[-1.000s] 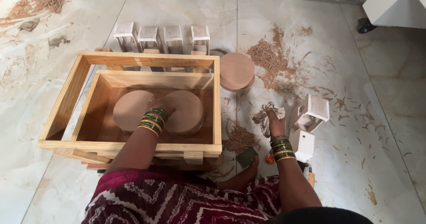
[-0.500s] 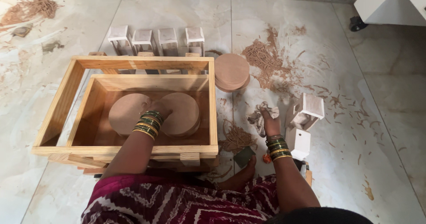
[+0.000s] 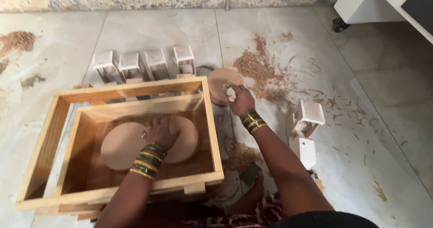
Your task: The person sits on the floor and repeatedly wipes round wooden discs with a cloth, picking them from a wooden crate and placing them into a stack on the floor. The person handles the discs one at a time, wiping both sides before stacking them.
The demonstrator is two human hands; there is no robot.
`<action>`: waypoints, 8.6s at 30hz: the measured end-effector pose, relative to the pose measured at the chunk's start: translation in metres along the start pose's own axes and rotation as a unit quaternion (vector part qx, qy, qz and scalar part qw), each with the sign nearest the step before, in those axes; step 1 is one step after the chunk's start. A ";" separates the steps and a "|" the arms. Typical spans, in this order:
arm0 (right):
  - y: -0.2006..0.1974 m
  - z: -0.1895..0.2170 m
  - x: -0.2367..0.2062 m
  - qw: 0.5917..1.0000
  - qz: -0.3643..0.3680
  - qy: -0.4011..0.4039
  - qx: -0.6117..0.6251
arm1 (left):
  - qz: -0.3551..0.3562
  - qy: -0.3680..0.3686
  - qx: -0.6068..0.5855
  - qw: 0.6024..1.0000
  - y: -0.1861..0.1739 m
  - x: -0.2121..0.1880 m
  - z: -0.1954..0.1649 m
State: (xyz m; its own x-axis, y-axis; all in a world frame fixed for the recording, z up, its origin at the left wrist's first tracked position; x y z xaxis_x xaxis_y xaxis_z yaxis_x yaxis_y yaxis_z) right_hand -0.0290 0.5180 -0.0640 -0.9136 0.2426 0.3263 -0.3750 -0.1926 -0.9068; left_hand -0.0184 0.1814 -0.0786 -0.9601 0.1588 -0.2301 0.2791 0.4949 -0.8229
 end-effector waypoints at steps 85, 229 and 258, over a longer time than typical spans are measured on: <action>-0.104 -0.128 -0.156 0.800 -0.110 0.109 0.580 | 0.171 0.218 -0.559 0.782 0.107 -0.133 -0.215; -0.059 -0.107 -0.150 0.814 -0.010 0.186 0.550 | -0.367 -0.132 -0.068 0.918 -0.155 -0.095 0.083; 0.096 0.063 0.065 0.956 0.205 -0.005 -0.211 | -0.226 0.468 0.065 0.852 0.032 -0.171 -0.007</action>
State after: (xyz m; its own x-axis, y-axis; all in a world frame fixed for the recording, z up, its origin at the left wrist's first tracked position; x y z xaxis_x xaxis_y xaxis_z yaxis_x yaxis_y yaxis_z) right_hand -0.1341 0.4557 -0.1126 -0.9722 0.2200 -0.0797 0.1103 0.1303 -0.9853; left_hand 0.1546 0.1757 -0.0621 -0.5176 0.6188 0.5910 -0.1781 0.5977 -0.7817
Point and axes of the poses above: each hand's wrist, its own x-axis towards the middle knuckle, its own y-axis out of the palm, z = x × y, the point moved 7 cm from there along x, towards the middle knuckle, and after that the axes turned 14 degrees about -x, right-handed, at the moved point
